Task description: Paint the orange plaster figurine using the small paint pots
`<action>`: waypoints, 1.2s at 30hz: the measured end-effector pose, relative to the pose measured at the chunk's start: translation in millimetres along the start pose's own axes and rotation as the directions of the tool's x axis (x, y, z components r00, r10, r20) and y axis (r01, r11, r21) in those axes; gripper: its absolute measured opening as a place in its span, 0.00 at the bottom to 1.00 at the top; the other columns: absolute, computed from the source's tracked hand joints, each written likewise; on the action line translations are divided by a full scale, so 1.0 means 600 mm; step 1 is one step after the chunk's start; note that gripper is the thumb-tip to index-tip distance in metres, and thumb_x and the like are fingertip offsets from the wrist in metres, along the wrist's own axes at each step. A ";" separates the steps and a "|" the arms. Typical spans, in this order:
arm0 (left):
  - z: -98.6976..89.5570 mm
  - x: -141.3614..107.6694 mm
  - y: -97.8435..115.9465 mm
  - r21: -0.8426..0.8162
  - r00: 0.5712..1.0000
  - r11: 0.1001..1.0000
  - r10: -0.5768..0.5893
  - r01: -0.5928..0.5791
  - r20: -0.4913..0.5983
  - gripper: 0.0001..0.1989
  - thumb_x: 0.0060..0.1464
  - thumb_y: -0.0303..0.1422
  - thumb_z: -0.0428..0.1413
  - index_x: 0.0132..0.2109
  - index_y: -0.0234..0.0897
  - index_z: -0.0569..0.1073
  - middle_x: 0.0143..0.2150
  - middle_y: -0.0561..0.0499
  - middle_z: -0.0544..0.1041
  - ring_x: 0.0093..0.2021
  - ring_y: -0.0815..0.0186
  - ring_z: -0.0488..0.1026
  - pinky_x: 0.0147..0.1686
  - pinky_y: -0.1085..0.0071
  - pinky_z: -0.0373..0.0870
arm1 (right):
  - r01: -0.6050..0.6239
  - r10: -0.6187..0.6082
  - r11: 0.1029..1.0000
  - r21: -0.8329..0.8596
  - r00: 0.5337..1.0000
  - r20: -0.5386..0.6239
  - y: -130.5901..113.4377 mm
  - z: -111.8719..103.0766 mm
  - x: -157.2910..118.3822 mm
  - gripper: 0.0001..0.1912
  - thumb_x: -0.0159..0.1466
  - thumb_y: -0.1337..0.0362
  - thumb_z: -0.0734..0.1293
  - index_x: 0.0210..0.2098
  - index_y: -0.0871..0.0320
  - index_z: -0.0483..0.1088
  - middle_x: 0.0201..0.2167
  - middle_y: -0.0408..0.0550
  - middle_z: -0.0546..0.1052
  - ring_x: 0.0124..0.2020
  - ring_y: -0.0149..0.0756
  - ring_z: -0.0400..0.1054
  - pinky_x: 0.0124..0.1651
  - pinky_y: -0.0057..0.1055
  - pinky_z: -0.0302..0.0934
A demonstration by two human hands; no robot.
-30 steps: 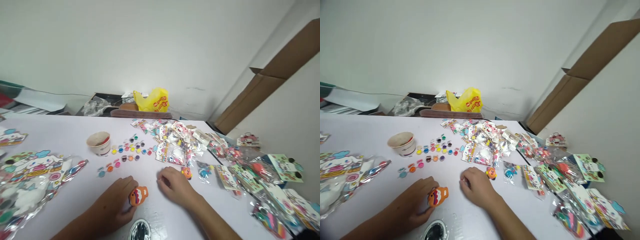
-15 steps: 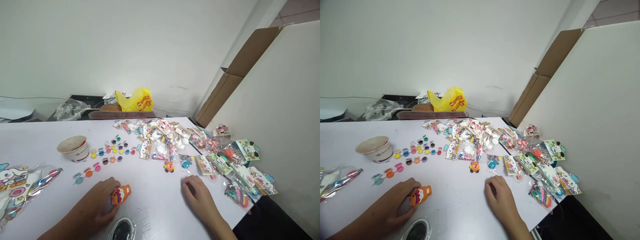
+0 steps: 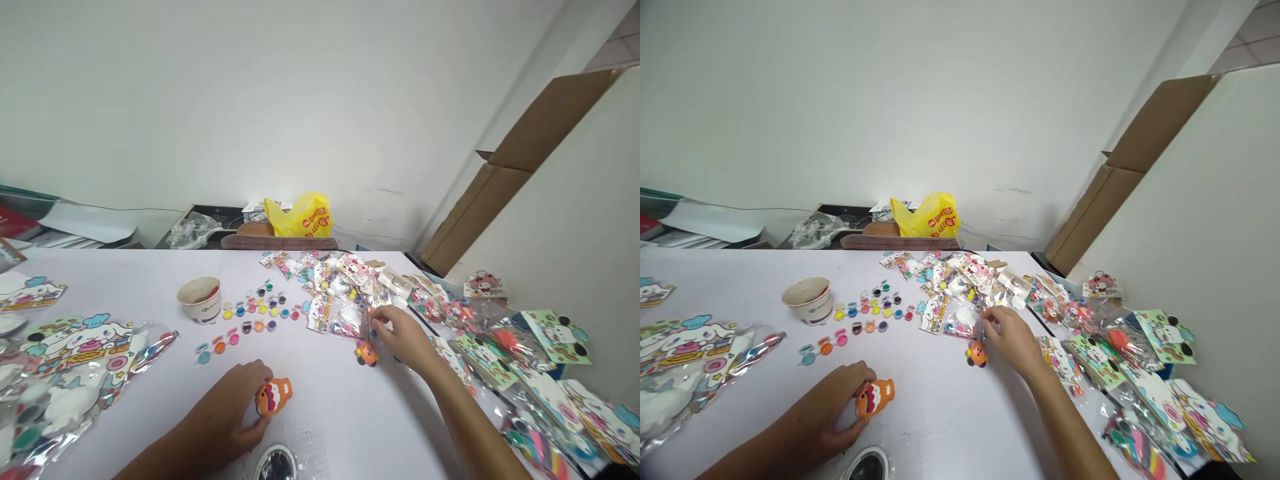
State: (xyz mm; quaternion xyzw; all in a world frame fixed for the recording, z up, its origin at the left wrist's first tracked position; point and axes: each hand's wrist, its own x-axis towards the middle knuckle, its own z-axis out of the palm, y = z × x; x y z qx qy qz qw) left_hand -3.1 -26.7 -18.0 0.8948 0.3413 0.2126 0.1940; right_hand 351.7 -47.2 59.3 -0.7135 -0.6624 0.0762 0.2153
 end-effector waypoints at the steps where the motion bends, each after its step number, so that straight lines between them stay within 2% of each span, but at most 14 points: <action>1: 0.000 0.000 0.001 -0.006 1.000 1.000 0.004 -0.004 0.020 0.15 0.50 0.31 0.54 0.47 0.43 0.66 0.41 0.49 0.74 0.39 0.58 0.71 0.38 0.65 0.69 | 0.019 -0.019 1.000 0.014 1.000 0.006 -0.003 0.001 0.014 0.13 0.65 0.61 0.58 0.37 0.55 0.73 0.39 0.48 0.78 0.43 0.43 0.70 0.44 0.37 0.61; 5: -0.009 0.003 0.010 0.003 0.997 0.999 0.040 -0.040 0.059 0.20 0.48 0.28 0.54 0.50 0.42 0.64 0.44 0.47 0.73 0.42 0.56 0.71 0.43 0.62 0.69 | 0.012 -0.015 0.997 0.070 0.999 0.043 -0.002 0.023 0.038 0.15 0.66 0.61 0.55 0.41 0.55 0.73 0.42 0.48 0.78 0.45 0.43 0.70 0.45 0.37 0.62; 7: -0.014 0.005 0.013 0.002 0.994 1.000 0.019 -0.019 0.105 0.18 0.47 0.26 0.53 0.48 0.42 0.64 0.42 0.48 0.73 0.40 0.57 0.71 0.41 0.63 0.70 | -0.020 0.018 0.999 0.042 0.998 0.065 0.013 0.037 0.038 0.15 0.65 0.63 0.55 0.41 0.55 0.73 0.42 0.49 0.79 0.45 0.44 0.71 0.46 0.39 0.62; 9: -0.014 0.006 0.014 -0.004 0.994 1.000 0.011 -0.011 0.106 0.19 0.47 0.26 0.54 0.48 0.42 0.64 0.43 0.47 0.73 0.41 0.57 0.70 0.41 0.63 0.70 | -0.025 0.023 0.999 0.033 0.998 0.062 0.032 0.044 0.035 0.15 0.65 0.64 0.55 0.40 0.55 0.74 0.43 0.48 0.79 0.46 0.44 0.71 0.47 0.39 0.63; 12: -0.011 0.005 0.012 -0.007 0.996 1.000 -0.004 0.005 0.088 0.21 0.46 0.26 0.53 0.49 0.42 0.64 0.44 0.47 0.73 0.42 0.57 0.71 0.43 0.64 0.69 | -0.040 0.038 0.998 0.044 0.998 0.049 0.061 0.036 0.032 0.15 0.65 0.63 0.55 0.39 0.54 0.73 0.38 0.47 0.79 0.40 0.43 0.73 0.41 0.36 0.65; 14: -0.011 0.006 0.012 0.004 0.996 1.000 -0.021 0.021 0.089 0.18 0.45 0.26 0.53 0.46 0.42 0.66 0.44 0.48 0.74 0.41 0.58 0.71 0.41 0.64 0.69 | -0.075 0.074 0.996 0.047 0.997 0.022 0.077 0.023 0.032 0.15 0.64 0.63 0.55 0.38 0.54 0.73 0.35 0.46 0.80 0.37 0.42 0.74 0.38 0.35 0.65; 17: -0.016 0.008 0.017 0.035 0.995 0.999 -0.010 0.006 0.102 0.16 0.47 0.27 0.52 0.45 0.42 0.66 0.44 0.49 0.75 0.41 0.57 0.72 0.39 0.65 0.69 | -0.154 0.158 0.987 0.053 0.984 -0.085 0.098 0.005 0.033 0.15 0.64 0.62 0.54 0.38 0.54 0.72 0.38 0.47 0.80 0.40 0.44 0.74 0.40 0.36 0.65; 21: -0.020 0.006 0.025 0.046 1.000 0.999 -0.008 0.008 0.015 0.18 0.47 0.27 0.52 0.47 0.43 0.66 0.45 0.51 0.75 0.42 0.57 0.73 0.40 0.66 0.69 | -0.222 0.232 0.973 0.070 0.946 -0.228 0.112 0.001 0.033 0.16 0.62 0.59 0.55 0.36 0.55 0.72 0.38 0.49 0.81 0.42 0.46 0.74 0.43 0.38 0.64; 24: -0.016 0.003 0.024 0.050 0.999 0.999 -0.005 0.007 -0.034 0.19 0.48 0.27 0.52 0.49 0.44 0.65 0.47 0.51 0.75 0.44 0.58 0.73 0.41 0.66 0.68 | -0.211 0.220 0.975 0.065 0.944 -0.246 0.111 0.009 0.035 0.16 0.62 0.58 0.55 0.36 0.55 0.73 0.39 0.49 0.80 0.42 0.46 0.73 0.44 0.39 0.64; 27: -0.009 0.001 0.015 0.050 0.999 0.998 0.041 -0.039 -0.035 0.20 0.48 0.27 0.52 0.50 0.44 0.64 0.47 0.51 0.75 0.43 0.58 0.73 0.39 0.67 0.68 | -0.216 0.218 0.976 0.033 0.943 -0.252 0.112 0.013 0.038 0.17 0.61 0.58 0.55 0.37 0.55 0.74 0.41 0.49 0.80 0.45 0.46 0.72 0.47 0.40 0.63; 30: -0.005 -0.001 0.008 0.041 0.997 0.997 0.068 -0.067 -0.039 0.22 0.48 0.27 0.52 0.52 0.45 0.63 0.47 0.52 0.75 0.43 0.58 0.73 0.41 0.67 0.69 | -0.277 0.265 0.961 0.000 0.918 -0.294 0.123 0.010 0.038 0.18 0.61 0.59 0.55 0.38 0.56 0.74 0.43 0.51 0.79 0.48 0.47 0.70 0.50 0.40 0.61; 33: -0.004 -0.004 0.008 0.034 0.998 0.999 0.037 -0.036 -0.053 0.23 0.49 0.27 0.52 0.53 0.46 0.62 0.47 0.52 0.74 0.45 0.58 0.73 0.45 0.65 0.68 | -0.345 0.321 0.938 -0.011 0.885 -0.338 0.138 0.007 0.038 0.19 0.61 0.60 0.54 0.41 0.57 0.73 0.46 0.54 0.77 0.51 0.49 0.67 0.52 0.41 0.59; 36: -0.003 -0.005 0.010 0.018 0.999 1.000 0.010 -0.009 -0.043 0.21 0.50 0.27 0.51 0.52 0.45 0.63 0.47 0.51 0.74 0.45 0.58 0.73 0.43 0.66 0.69 | -0.407 0.378 0.913 -0.021 0.865 -0.331 0.150 0.007 0.038 0.18 0.60 0.61 0.56 0.43 0.58 0.71 0.46 0.55 0.76 0.51 0.50 0.67 0.49 0.42 0.59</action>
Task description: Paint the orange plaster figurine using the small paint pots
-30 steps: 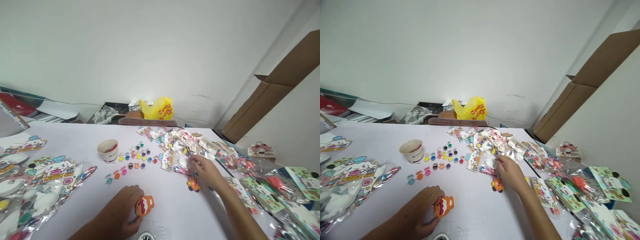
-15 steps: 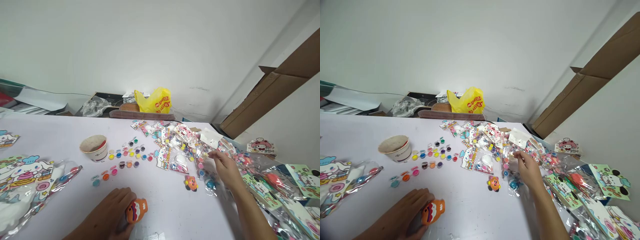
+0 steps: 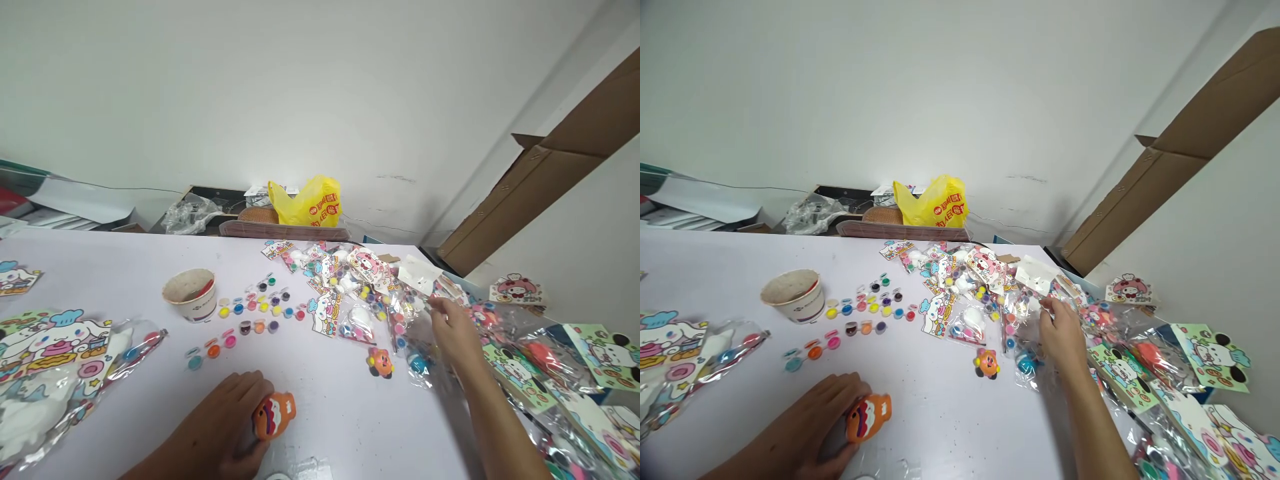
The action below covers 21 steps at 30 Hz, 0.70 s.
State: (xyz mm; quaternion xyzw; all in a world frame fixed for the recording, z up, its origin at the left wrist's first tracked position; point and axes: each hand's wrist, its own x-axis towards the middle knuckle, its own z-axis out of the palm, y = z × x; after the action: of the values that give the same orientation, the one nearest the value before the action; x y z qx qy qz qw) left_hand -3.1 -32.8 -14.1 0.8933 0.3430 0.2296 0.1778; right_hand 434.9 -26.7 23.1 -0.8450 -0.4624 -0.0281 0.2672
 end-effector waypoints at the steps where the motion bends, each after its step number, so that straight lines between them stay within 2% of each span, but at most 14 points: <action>1: 0.000 0.000 0.000 -0.006 1.000 1.000 -0.006 0.006 0.003 0.21 0.50 0.27 0.52 0.52 0.45 0.63 0.47 0.51 0.74 0.45 0.58 0.73 0.43 0.66 0.69 | -0.028 0.028 1.000 -0.010 1.000 0.012 0.003 0.001 0.001 0.18 0.60 0.60 0.57 0.44 0.58 0.71 0.45 0.55 0.76 0.48 0.51 0.69 0.45 0.41 0.60; 5: 0.001 -0.001 -0.001 -0.019 1.000 1.000 -0.005 0.005 0.012 0.23 0.49 0.27 0.53 0.53 0.46 0.63 0.47 0.51 0.74 0.46 0.58 0.72 0.46 0.65 0.68 | -0.131 0.131 0.991 -0.014 0.989 0.067 0.007 0.006 0.002 0.18 0.57 0.56 0.61 0.43 0.57 0.69 0.36 0.51 0.78 0.33 0.47 0.72 0.31 0.36 0.58; 8: 0.001 -0.001 -0.001 -0.016 1.000 1.000 -0.007 0.007 0.019 0.22 0.49 0.26 0.52 0.52 0.46 0.63 0.46 0.52 0.74 0.45 0.59 0.72 0.45 0.65 0.68 | -0.143 0.138 0.989 0.038 0.986 0.096 0.005 0.006 0.000 0.17 0.54 0.57 0.63 0.42 0.56 0.68 0.29 0.46 0.77 0.25 0.41 0.70 0.26 0.32 0.56; 12: 0.000 -0.002 0.001 -0.011 1.000 1.000 0.009 -0.010 -0.018 0.23 0.50 0.27 0.52 0.54 0.46 0.62 0.48 0.52 0.74 0.46 0.58 0.72 0.47 0.64 0.68 | -0.132 0.132 0.984 0.124 0.991 0.001 0.003 -0.010 -0.001 0.17 0.55 0.58 0.61 0.43 0.57 0.67 0.27 0.44 0.74 0.26 0.39 0.68 0.27 0.31 0.56; 15: -0.001 -0.001 0.000 -0.009 1.000 1.000 0.008 -0.008 -0.004 0.22 0.50 0.26 0.52 0.53 0.45 0.63 0.47 0.51 0.74 0.45 0.59 0.72 0.45 0.66 0.69 | -0.131 0.146 0.975 0.180 0.987 -0.073 0.006 -0.024 0.000 0.18 0.56 0.56 0.61 0.43 0.57 0.68 0.28 0.44 0.73 0.26 0.39 0.67 0.28 0.31 0.57; 21: -0.003 0.002 0.003 0.004 1.000 1.000 -0.011 0.011 0.013 0.19 0.49 0.27 0.52 0.50 0.44 0.66 0.46 0.50 0.75 0.44 0.58 0.72 0.43 0.66 0.70 | -0.139 0.176 0.954 0.267 0.977 -0.119 0.017 -0.036 0.004 0.15 0.54 0.58 0.61 0.36 0.58 0.73 0.24 0.44 0.73 0.25 0.39 0.66 0.28 0.32 0.56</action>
State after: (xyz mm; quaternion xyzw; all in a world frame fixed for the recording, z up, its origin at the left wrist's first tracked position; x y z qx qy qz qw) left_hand -2.0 -32.9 -11.6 0.8932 0.3472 0.2223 0.1797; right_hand 448.5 -39.6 38.1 -0.8333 -0.3732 -0.0062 0.4078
